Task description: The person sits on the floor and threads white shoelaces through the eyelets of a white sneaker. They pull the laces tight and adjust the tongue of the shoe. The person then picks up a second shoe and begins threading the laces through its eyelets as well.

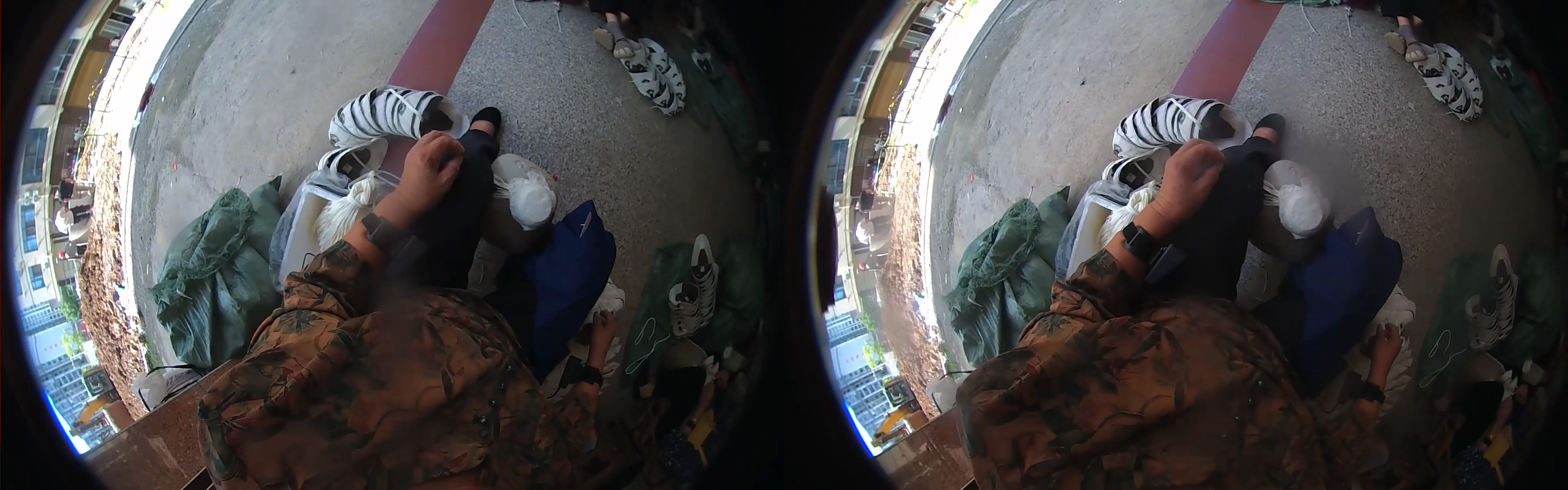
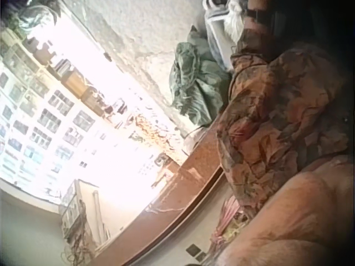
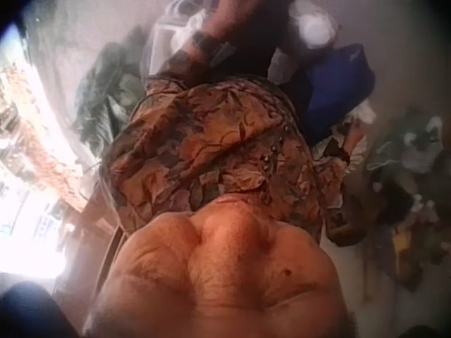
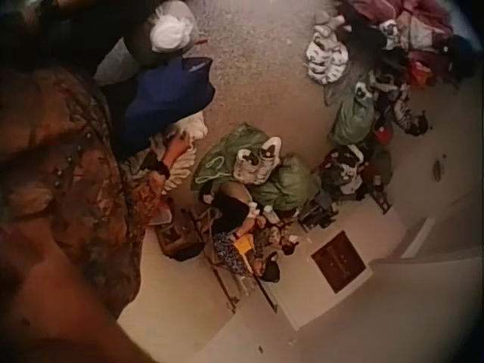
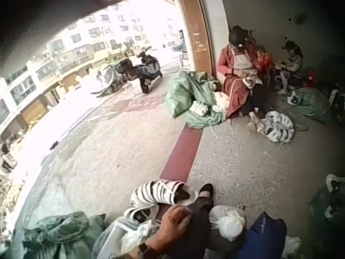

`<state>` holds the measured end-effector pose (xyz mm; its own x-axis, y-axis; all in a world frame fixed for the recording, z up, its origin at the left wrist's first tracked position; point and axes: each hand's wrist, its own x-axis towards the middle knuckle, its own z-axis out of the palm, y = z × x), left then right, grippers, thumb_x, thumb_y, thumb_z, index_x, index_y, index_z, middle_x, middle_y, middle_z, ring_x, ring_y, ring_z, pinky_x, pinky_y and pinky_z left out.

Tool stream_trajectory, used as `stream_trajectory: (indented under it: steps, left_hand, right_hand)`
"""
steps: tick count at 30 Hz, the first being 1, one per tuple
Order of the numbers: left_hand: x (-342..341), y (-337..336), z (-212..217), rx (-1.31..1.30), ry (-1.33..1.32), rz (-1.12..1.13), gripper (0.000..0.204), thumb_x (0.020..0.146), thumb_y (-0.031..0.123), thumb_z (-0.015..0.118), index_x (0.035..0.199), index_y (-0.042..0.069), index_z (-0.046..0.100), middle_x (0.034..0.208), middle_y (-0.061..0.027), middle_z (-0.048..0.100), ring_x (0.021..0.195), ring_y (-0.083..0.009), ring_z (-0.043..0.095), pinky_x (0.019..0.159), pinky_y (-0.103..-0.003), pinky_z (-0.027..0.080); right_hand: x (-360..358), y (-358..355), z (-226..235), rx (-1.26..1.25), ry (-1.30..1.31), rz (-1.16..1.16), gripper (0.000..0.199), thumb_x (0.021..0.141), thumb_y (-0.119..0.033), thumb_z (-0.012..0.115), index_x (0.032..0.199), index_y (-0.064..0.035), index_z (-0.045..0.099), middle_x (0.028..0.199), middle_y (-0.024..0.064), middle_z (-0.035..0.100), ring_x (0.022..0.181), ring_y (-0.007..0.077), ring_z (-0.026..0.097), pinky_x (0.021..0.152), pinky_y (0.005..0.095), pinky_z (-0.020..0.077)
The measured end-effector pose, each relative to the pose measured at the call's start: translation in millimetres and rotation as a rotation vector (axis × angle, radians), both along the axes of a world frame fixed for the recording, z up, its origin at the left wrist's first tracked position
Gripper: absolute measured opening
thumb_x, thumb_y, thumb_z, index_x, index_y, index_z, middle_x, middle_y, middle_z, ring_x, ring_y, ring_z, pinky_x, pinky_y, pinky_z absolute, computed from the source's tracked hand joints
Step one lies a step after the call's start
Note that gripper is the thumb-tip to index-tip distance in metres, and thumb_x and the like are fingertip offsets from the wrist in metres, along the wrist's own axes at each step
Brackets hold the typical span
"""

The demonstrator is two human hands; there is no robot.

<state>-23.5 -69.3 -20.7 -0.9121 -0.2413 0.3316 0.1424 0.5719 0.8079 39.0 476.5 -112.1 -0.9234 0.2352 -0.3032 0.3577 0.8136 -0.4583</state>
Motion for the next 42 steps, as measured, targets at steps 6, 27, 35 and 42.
stream_trajectory:
  steps: [6,27,35,42]
  left_hand:
    - [51.2,-101.9,-134.4,0.061,-0.444,0.418,0.031,0.07,0.013,0.069,0.098,0.003,0.058,0.093,-0.0148,0.06,0.088,-0.0303,0.06,0.078,-0.037,0.048]
    - [80.0,-292.9,-277.7,-0.193,-1.197,0.629,0.089,0.055,0.033,0.082,0.124,-0.001,0.038,0.126,-0.0237,0.045,0.119,-0.038,0.042,0.1,-0.042,0.035]
    - [98.1,-307.6,-301.1,-0.243,-1.051,0.656,0.038,0.07,0.009,0.056,0.107,0.004,0.055,0.104,-0.0201,0.058,0.102,-0.0373,0.053,0.089,-0.043,0.042]
    - [93.6,-306.7,-242.5,-0.202,-0.569,0.585,0.032,0.072,0.006,0.057,0.103,0.002,0.054,0.1,-0.0174,0.055,0.096,-0.0355,0.053,0.086,-0.04,0.042]
  right_hand:
    - [-55.5,-112.5,81.7,-0.322,0.231,0.176,0.04,0.095,-0.025,0.045,0.121,0.0052,0.05,0.119,0.0202,0.055,0.111,0.0274,0.053,0.096,0.0347,0.0372]
    - [-90.0,-186.8,115.7,-0.079,-0.062,0.354,0.052,0.094,-0.02,0.038,0.138,0.006,0.029,0.139,0.0219,0.036,0.13,0.0287,0.033,0.108,0.0355,0.0209]
    - [-102.6,-205.7,119.9,-0.041,-0.122,0.322,0.051,0.094,-0.021,0.039,0.137,0.0057,0.03,0.138,0.0218,0.037,0.129,0.0297,0.035,0.107,0.0353,0.0224]
    - [-104.2,-200.7,121.4,0.034,-0.13,0.4,0.051,0.096,-0.026,0.04,0.135,0.0064,0.034,0.134,0.0237,0.042,0.124,0.033,0.041,0.104,0.0364,0.0281]
